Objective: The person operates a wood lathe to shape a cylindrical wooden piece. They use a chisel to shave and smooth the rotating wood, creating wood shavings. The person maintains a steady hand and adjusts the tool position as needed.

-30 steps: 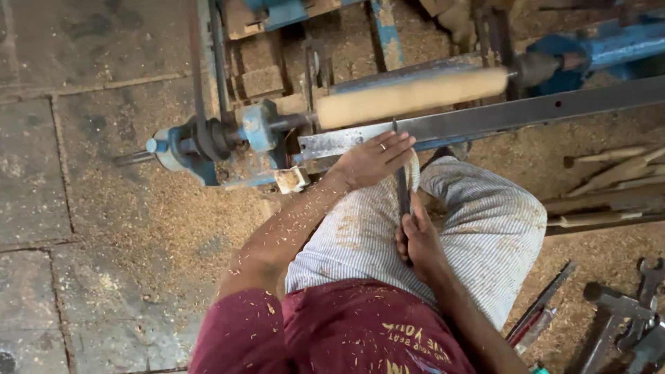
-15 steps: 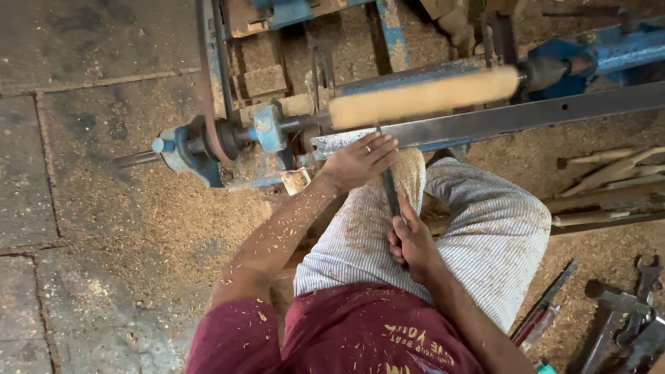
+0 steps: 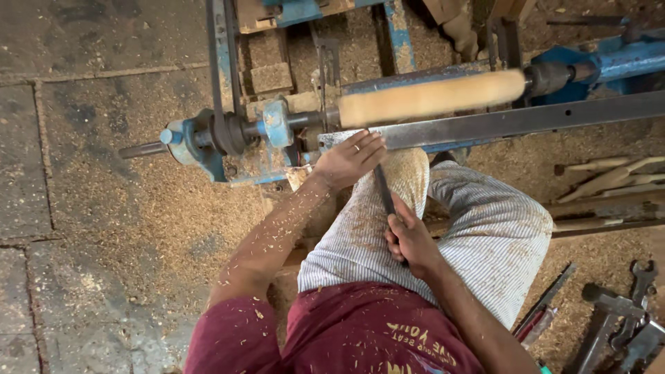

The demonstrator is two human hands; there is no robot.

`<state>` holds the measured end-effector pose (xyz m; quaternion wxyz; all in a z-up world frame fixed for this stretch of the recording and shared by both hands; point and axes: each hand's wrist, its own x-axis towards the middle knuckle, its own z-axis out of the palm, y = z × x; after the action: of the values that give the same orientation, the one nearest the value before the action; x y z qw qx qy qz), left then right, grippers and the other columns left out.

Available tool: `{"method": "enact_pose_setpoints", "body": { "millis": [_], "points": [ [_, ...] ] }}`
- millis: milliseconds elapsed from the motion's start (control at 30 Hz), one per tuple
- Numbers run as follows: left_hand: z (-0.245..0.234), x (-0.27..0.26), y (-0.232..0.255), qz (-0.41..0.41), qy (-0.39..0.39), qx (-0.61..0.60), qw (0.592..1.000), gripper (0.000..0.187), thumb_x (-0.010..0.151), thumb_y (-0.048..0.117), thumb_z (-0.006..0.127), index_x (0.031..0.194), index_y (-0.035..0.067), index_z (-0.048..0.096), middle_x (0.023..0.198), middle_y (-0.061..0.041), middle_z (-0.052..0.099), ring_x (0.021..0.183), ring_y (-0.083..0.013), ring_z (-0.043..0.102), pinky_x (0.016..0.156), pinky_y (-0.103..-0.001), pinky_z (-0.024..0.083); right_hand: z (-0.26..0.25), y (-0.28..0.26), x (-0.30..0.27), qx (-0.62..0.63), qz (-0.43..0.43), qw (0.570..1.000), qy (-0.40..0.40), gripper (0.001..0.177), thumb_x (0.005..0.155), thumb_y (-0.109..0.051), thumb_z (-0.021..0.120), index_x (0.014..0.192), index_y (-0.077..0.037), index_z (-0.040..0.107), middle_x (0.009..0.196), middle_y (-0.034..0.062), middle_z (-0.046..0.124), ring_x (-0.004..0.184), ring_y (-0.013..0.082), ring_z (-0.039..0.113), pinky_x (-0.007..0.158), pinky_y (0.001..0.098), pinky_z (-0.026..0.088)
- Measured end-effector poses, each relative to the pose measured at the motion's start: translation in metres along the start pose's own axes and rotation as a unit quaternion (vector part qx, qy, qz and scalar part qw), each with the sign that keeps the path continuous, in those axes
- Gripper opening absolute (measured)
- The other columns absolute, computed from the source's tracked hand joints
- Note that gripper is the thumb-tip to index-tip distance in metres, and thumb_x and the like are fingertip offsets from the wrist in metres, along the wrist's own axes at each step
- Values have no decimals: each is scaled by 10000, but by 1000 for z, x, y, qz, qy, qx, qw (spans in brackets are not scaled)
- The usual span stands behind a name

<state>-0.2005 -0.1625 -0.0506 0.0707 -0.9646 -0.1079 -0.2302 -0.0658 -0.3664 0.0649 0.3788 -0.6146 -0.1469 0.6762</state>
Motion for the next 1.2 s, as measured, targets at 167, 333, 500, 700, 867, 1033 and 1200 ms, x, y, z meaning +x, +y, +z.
{"method": "enact_pose_setpoints", "body": {
  "millis": [167,333,500,700,867,1033,1200],
  "points": [
    [-1,-8,-1,-12,-8,-1,1000,373,1007,175,584,1363,66,604,1474,-106,586,1392,-255,548,1255,-410,365,2,-4,4,-6,30,1000,0,616,1050,-210,406,1640,-285,248,683,-1,462,480,76,364,410,236,330],
    [2,-12,-1,-24,-13,-8,1000,365,1024,180,580,1362,45,596,1473,-129,573,1404,-269,531,1261,-421,362,-2,-6,8,-10,51,999,-5,647,1040,-207,420,1643,-284,200,662,-2,432,472,81,353,400,243,314],
    [3,-18,1,-56,-9,-31,998,420,1012,184,556,1407,41,563,1482,-137,573,1405,-278,526,1251,-421,345,-10,-8,12,-34,39,998,-20,666,1037,-203,444,1647,-239,179,654,-8,464,465,87,366,398,251,339],
    [14,-22,3,-76,-30,-4,997,459,1039,195,534,1470,40,512,1499,-148,565,1435,-266,491,1278,-411,291,-22,-28,18,-115,55,992,-21,671,1019,-212,462,1646,-268,231,633,-16,478,449,84,358,377,238,306],
    [5,-14,3,-72,-44,10,996,482,970,178,548,1418,1,535,1467,-174,566,1413,-292,493,1250,-435,324,-28,-25,22,-131,49,990,-2,632,1044,-215,455,1641,-262,253,633,-4,482,447,83,365,380,235,308],
    [-2,-1,7,-42,16,2,999,424,970,173,573,1353,-8,588,1461,-174,567,1413,-307,506,1257,-435,349,-24,3,16,5,-4,1000,4,613,1042,-156,446,1628,-205,276,647,-11,485,448,72,368,379,227,300],
    [-2,17,10,-37,26,-16,999,411,971,155,561,1352,7,612,1448,-155,584,1390,-283,530,1238,-419,366,-23,11,16,8,-9,999,41,618,1035,-144,461,1627,-237,310,641,5,466,428,77,340,373,240,282]
  ]
}}
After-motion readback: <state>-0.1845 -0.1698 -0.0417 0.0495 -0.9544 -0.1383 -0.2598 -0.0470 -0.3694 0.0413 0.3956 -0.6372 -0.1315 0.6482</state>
